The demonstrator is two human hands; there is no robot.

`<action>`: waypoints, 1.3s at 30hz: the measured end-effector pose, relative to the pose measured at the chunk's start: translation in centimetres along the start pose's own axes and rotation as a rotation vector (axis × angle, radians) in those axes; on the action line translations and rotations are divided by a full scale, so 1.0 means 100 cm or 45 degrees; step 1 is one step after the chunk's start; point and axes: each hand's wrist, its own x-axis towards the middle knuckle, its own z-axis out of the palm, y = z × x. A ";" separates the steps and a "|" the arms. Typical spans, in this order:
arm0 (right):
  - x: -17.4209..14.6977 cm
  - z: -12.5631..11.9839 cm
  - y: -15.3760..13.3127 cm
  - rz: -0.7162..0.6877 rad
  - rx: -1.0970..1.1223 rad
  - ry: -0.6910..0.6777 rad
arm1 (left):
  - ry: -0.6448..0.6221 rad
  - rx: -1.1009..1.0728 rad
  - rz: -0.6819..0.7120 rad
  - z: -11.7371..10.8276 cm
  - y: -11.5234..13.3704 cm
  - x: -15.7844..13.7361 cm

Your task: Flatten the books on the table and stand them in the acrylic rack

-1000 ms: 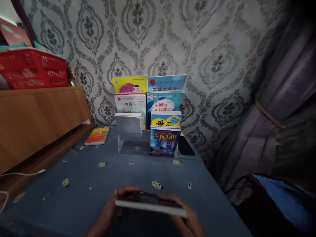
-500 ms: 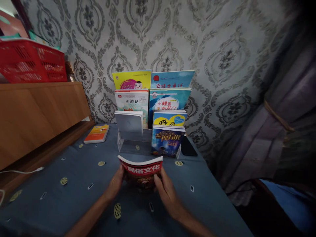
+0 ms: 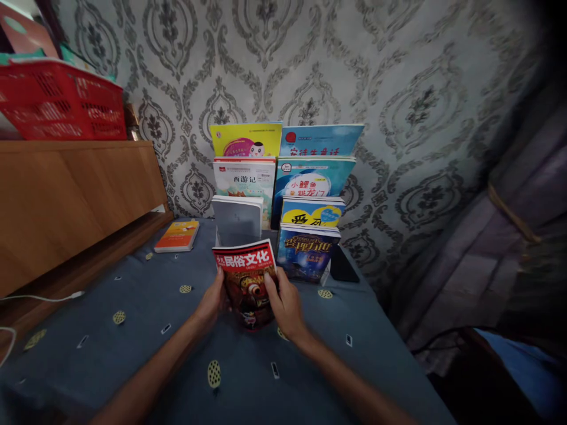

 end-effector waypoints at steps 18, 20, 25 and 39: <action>0.128 0.021 -0.016 -0.413 -0.026 0.124 | 0.232 0.450 1.116 -0.027 0.139 0.094; 0.127 0.023 -0.008 -0.394 -0.021 0.107 | 0.231 0.455 1.103 -0.028 0.133 0.098; 0.127 0.029 0.008 -0.358 -0.036 0.083 | 0.210 0.430 1.049 -0.031 0.122 0.107; 0.149 0.036 0.021 -0.279 -0.157 0.038 | 0.231 0.385 0.946 -0.039 0.114 0.129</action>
